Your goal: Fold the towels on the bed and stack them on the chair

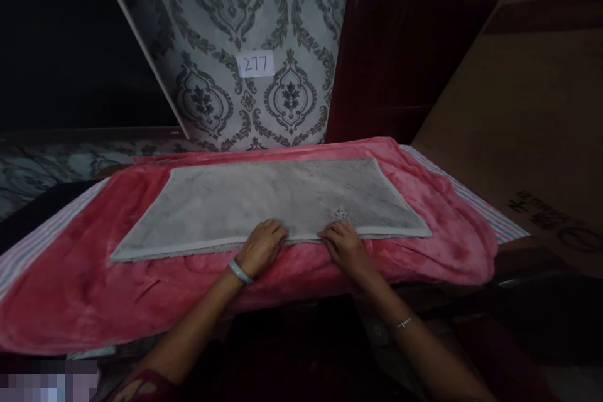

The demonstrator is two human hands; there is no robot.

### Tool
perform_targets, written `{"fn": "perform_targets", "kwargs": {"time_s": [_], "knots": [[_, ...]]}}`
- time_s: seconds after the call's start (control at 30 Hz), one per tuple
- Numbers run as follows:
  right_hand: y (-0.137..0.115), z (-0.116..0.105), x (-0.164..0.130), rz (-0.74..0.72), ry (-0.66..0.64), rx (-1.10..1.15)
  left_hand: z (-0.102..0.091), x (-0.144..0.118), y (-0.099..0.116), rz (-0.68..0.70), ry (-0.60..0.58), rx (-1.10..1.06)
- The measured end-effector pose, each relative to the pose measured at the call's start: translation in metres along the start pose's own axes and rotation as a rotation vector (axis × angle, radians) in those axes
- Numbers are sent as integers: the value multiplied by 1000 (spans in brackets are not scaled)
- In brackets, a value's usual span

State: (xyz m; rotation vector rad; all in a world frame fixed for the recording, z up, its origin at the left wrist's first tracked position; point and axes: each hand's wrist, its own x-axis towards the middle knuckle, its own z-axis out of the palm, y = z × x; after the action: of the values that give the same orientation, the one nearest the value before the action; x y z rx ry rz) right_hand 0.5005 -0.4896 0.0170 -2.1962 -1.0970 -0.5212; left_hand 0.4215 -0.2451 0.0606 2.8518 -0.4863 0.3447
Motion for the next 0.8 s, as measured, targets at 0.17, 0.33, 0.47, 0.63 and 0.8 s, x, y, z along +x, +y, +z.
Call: {"fn": "perform_targets", "kwargs": {"time_s": [0.17, 0.33, 0.47, 0.63, 0.8], "knots": [[2, -26, 29, -13, -99, -44, -30, 26, -12, 37, -167, -207], [9, -26, 40, 69, -233, -172, -25, 63, -13, 84, -123, -76], [42, -34, 55, 108, -374, 79, -13, 71, -15, 175, -335, -7], [138, -75, 109, 630, 2, 25, -17, 113, -13, 290, -359, -102], [221, -86, 145, 874, 133, -100, 20, 158, 19, 527, -261, -156]]}}
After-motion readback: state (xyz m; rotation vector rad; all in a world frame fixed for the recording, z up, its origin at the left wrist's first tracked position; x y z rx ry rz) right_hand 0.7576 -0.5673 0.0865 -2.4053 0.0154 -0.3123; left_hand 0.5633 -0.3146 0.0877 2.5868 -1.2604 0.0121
